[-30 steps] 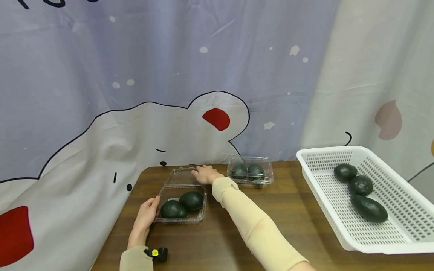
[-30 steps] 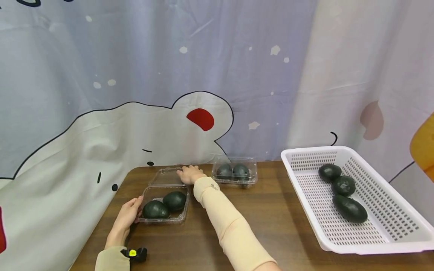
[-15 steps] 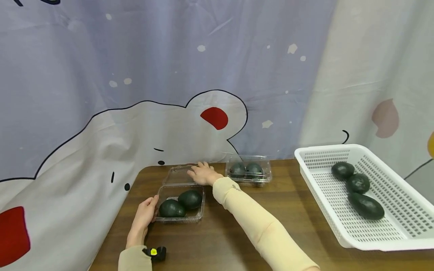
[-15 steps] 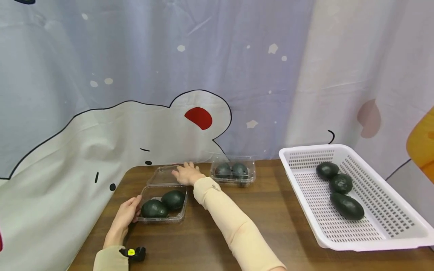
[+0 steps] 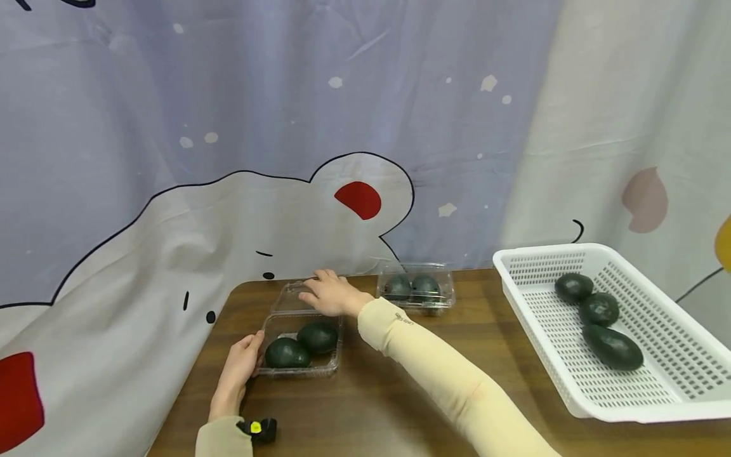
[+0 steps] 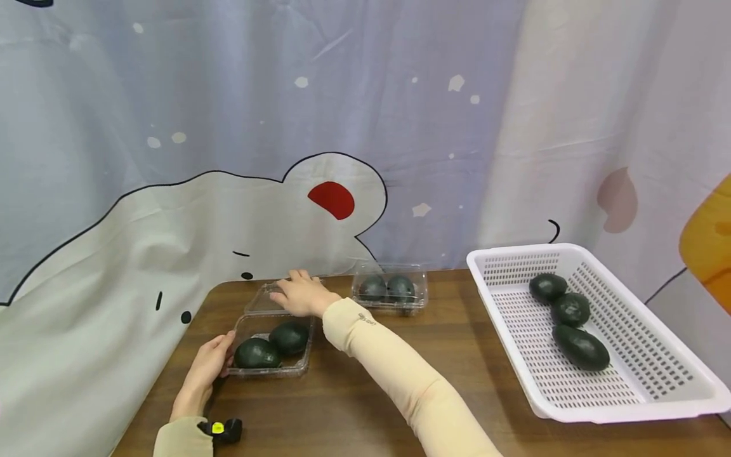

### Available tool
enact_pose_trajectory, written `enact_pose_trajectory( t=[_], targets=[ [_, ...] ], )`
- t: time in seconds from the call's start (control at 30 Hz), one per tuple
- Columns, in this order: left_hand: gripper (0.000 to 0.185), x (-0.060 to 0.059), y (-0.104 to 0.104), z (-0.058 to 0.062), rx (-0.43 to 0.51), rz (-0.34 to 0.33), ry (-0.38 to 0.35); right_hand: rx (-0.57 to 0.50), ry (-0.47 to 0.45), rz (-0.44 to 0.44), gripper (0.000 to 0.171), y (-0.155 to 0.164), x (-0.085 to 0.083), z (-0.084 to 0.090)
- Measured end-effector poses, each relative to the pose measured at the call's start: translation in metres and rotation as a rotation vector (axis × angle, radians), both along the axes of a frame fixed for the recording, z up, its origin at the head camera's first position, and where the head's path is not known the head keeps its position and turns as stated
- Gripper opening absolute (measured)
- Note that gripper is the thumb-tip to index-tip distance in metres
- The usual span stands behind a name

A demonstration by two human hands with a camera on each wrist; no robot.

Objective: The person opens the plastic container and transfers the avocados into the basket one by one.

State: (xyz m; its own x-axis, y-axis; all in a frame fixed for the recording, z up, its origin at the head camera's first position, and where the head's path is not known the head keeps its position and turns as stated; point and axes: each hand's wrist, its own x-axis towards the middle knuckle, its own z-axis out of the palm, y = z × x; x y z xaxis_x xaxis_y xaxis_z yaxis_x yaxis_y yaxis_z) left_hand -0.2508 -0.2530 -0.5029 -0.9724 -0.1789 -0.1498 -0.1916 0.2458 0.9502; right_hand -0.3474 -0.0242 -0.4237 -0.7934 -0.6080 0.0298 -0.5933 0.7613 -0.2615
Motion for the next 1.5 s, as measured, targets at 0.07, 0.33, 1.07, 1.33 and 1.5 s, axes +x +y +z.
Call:
enact_pose_trajectory(
  t=[0.07, 0.33, 1.07, 1.33, 1.5],
  targets=[
    [0.044, 0.000, 0.000, 0.000, -0.003, -0.006, 0.000, 0.001, 0.013, 0.023, 0.055, 0.000, 0.007, 0.004],
    [0.045, 0.002, -0.002, 0.000, 0.012, -0.025, -0.001, -0.026, 0.081, 0.122, 0.044, -0.001, 0.038, 0.013],
    [0.045, 0.001, -0.002, 0.002, -0.015, -0.048, -0.036, -0.050, 0.118, 0.124, 0.044, 0.006, 0.071, -0.028],
    [0.045, 0.001, -0.002, 0.003, -0.038, -0.045, -0.038, 0.047, 0.200, 0.080, 0.054, -0.006, 0.072, -0.039],
    [0.045, 0.001, -0.001, 0.004, -0.039, -0.047, -0.038, 0.059, 0.215, 0.040, 0.060, -0.015, 0.072, -0.044]
  ],
)
